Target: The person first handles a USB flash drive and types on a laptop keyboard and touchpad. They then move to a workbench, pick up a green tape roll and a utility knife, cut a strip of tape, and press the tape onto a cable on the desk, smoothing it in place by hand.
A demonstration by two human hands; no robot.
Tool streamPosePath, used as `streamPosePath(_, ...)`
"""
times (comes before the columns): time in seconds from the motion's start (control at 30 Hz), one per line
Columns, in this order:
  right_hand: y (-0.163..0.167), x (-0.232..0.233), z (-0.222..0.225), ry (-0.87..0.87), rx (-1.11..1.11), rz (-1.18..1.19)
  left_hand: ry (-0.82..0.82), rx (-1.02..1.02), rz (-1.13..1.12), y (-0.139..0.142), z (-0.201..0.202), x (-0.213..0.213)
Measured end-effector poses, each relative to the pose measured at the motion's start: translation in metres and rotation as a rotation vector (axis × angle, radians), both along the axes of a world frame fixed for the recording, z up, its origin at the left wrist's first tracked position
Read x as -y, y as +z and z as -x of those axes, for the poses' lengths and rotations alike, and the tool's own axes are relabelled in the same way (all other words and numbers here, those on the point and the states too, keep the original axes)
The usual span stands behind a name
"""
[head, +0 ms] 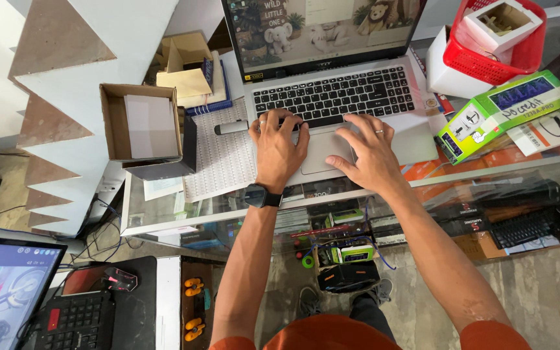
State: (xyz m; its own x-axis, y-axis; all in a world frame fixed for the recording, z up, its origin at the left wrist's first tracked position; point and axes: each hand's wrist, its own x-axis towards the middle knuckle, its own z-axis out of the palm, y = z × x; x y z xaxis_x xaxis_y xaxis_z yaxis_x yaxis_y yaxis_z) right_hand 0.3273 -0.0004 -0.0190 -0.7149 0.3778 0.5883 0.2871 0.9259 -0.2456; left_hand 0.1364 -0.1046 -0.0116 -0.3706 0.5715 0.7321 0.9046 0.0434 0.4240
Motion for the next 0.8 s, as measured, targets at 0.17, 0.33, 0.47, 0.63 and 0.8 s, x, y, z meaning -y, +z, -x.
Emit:
streamPosePath(0.17, -0.0032, 0.0008, -0.0005, -0.025, -0.03, -0.012, -0.003, 0.005, 0.001, -0.0002, 0.0002, 0.0006)
streamPosePath(0.33, -0.0038, 0.0009, -0.0004, -0.022, -0.049, 0.0, -0.005, 0.005, -0.004, -0.0016, 0.001, 0.0009)
streamPosePath(0.47, -0.0035, 0.0001, 0.0002, -0.021, -0.052, -0.009, 0.0, 0.005, 0.007, -0.0019, 0.0013, 0.0002)
streamPosePath(0.63, -0.0041, -0.0004, -0.0001, -0.024, -0.055, -0.018, 0.004, 0.008, 0.004, -0.0052, 0.0014, -0.001)
streamPosePath(0.8, -0.0057, -0.0005, 0.0002, -0.021, -0.055, -0.021, 0.003, 0.004, -0.001, -0.0064, 0.0026, -0.0003)
